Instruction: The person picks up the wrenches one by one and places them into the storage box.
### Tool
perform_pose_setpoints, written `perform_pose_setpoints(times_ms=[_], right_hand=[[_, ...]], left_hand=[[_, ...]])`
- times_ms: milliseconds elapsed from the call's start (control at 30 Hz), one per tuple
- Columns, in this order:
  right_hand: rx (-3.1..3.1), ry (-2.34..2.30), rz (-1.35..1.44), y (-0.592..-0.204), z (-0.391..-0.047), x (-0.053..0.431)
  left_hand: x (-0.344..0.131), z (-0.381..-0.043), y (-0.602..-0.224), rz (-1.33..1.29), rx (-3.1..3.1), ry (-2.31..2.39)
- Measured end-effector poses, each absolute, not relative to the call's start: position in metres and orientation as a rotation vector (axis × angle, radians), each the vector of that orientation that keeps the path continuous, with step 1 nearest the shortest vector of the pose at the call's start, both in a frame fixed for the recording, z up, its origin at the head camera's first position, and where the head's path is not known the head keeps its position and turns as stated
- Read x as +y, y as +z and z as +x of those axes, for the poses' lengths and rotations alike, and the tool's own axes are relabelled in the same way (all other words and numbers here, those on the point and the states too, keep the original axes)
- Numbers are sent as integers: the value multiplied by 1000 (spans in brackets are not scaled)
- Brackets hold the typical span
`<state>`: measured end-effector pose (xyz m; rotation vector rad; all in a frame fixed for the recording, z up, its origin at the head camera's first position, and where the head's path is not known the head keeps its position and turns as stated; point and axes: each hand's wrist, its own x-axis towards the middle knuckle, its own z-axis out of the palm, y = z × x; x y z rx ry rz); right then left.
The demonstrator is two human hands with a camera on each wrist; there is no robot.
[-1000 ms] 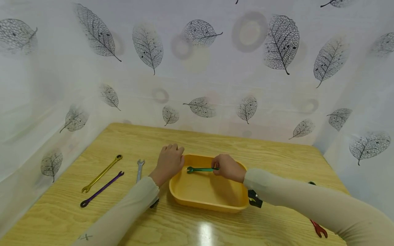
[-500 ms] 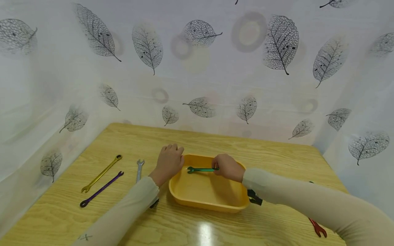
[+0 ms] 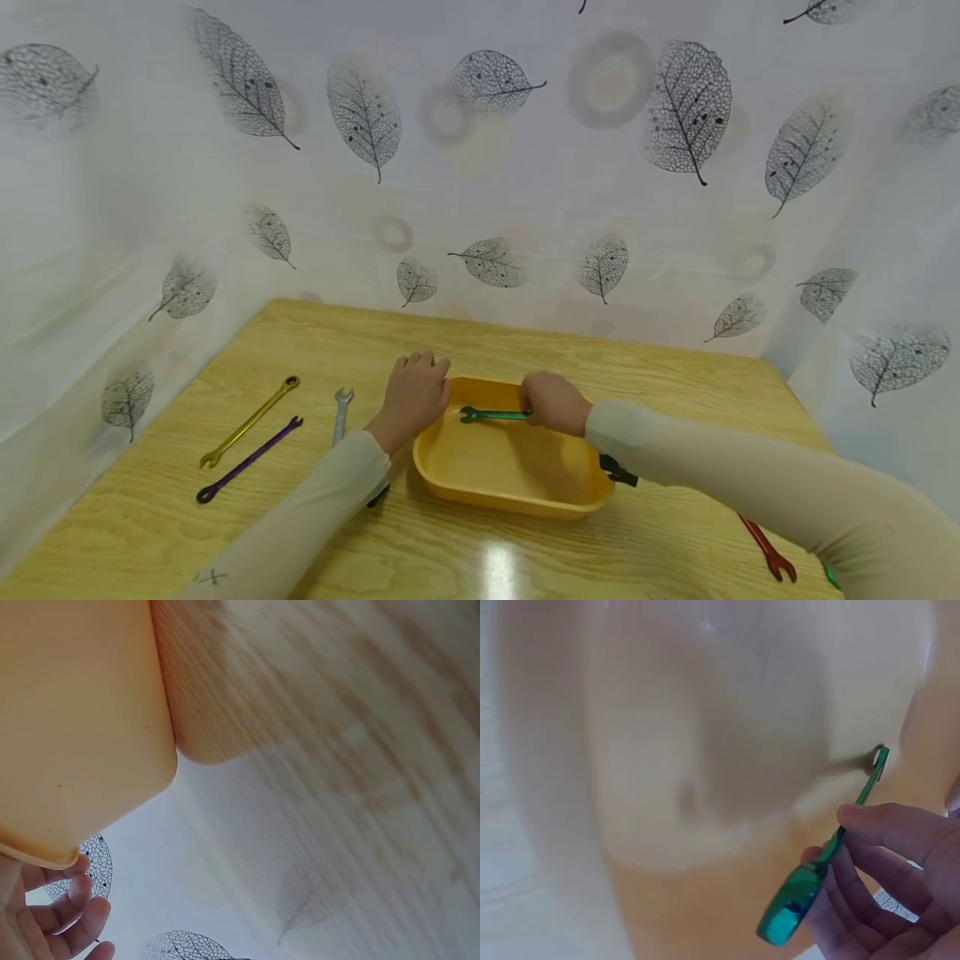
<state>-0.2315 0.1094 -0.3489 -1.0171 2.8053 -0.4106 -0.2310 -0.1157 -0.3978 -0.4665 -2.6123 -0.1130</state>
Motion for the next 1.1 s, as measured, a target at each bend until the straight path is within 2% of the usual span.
perform_pose_setpoints(times_ms=[433,1100], right_hand=[[2904,-131,-1036,-356,-231,104],[2916,-41,-1133,-363,-237,93]], left_hand=[[-115,-231,-398,-470,-2600,-98],[-117,-234,-401,-463,-2611,-92]])
